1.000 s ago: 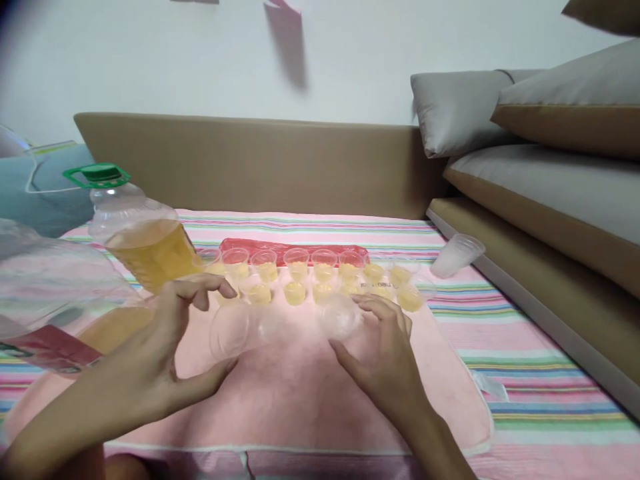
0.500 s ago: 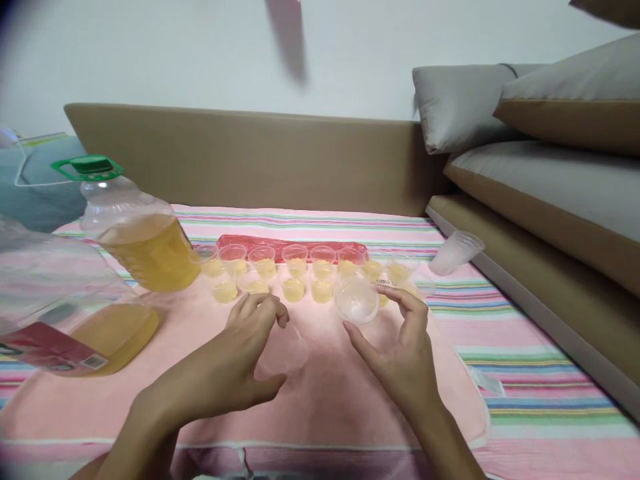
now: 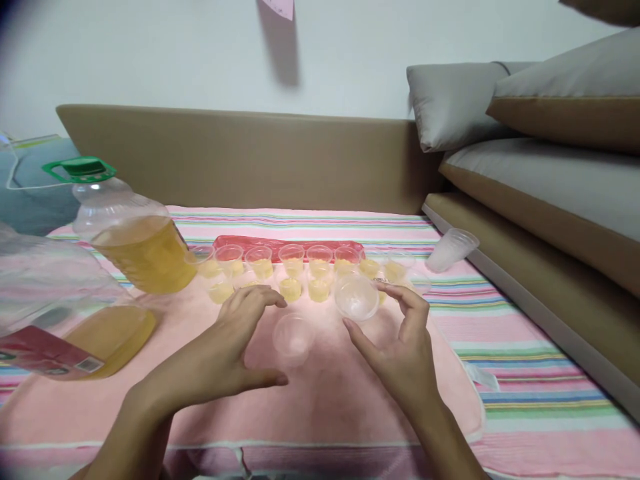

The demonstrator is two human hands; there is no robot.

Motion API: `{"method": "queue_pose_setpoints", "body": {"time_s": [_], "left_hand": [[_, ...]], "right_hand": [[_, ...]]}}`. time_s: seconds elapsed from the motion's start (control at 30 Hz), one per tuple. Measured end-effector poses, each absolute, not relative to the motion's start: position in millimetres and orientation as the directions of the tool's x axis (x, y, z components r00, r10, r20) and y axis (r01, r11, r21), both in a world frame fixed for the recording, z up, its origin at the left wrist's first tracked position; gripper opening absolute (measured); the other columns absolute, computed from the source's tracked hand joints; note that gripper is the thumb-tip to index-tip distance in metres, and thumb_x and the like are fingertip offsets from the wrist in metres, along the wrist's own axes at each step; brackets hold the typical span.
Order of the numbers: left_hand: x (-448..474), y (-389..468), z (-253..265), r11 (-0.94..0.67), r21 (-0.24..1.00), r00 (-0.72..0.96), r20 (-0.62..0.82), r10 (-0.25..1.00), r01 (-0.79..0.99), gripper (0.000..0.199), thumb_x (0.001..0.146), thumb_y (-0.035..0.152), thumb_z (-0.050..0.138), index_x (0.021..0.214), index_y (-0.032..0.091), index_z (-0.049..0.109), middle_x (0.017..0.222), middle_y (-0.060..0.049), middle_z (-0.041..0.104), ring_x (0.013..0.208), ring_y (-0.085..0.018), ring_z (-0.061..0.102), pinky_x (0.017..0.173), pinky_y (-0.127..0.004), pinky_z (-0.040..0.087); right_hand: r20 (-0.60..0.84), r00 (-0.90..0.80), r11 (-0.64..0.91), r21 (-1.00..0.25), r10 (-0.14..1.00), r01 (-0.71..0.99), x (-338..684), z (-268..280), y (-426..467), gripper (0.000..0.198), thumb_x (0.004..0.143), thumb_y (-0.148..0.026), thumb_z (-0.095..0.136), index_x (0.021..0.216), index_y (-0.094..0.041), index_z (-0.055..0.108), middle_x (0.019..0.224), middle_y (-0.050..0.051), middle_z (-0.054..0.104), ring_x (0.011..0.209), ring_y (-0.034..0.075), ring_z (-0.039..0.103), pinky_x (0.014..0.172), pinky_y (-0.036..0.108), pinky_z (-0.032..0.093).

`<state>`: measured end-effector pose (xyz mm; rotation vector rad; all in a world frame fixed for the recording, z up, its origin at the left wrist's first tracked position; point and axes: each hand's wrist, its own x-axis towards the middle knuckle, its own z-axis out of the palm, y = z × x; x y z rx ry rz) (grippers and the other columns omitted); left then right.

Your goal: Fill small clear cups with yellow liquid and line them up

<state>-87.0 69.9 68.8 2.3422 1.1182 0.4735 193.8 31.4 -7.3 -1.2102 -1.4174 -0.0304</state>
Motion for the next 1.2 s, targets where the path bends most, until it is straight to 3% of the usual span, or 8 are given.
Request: {"method": "queue_pose_setpoints", "body": {"time_s": [0.2,0.43,0.6,1.2], "left_hand": [[-95.0,69.8,68.0,-0.457,0.604,0.563,0.017,0.827,0.653,0.063,0.084,0.047,0.078,0.134,0.030,0.044,0.141,-0.008,0.047,0.133,-0.034,0.048,0.109,-0.059,0.048],[-69.3,67.8,59.2,-0.620,0.542,0.661,0.149,0.735,0.567,0.042,0.088,0.032,0.069,0.123,0.026,0.048,0.131,-0.008,0.054,0.127,-0.032,0.049,0.109,-0.059,0.046],[-59.3,69.3,54.4,-0.658,0.506,0.678,0.180,0.713,0.558,0.039,0.089,0.029,0.067,0.122,0.024,0.047,0.129,-0.009,0.054,0.125,-0.031,0.048,0.116,-0.064,0.040],[-58.7,71.3,48.5,-0.651,0.478,0.664,0.171,0.728,0.590,0.036,0.087,0.028,0.065,0.116,0.023,0.046,0.124,-0.009,0.054,0.121,-0.032,0.049,0.113,-0.072,0.038]], "right_hand": [[0.742,0.264,0.462,-0.612,0.616,0.642,192.9,-6.3,32.0,0.072,0.087,-0.043,0.090,0.141,-0.021,0.049,0.138,0.012,0.052,0.129,0.034,0.054,0.111,0.052,0.043],[0.750,0.253,0.462,-0.598,0.611,0.655,192.9,-6.0,31.9,0.069,0.089,-0.045,0.087,0.140,-0.021,0.048,0.137,0.013,0.053,0.127,0.034,0.055,0.108,0.052,0.044],[0.741,0.257,0.465,-0.611,0.620,0.640,192.1,-5.8,32.2,0.070,0.087,-0.043,0.089,0.140,-0.022,0.048,0.137,0.011,0.053,0.128,0.033,0.054,0.110,0.051,0.043],[0.752,0.259,0.474,-0.603,0.606,0.641,192.4,-4.6,32.4,0.070,0.086,-0.041,0.090,0.139,-0.021,0.048,0.137,0.011,0.053,0.128,0.030,0.055,0.109,0.046,0.044]]}}
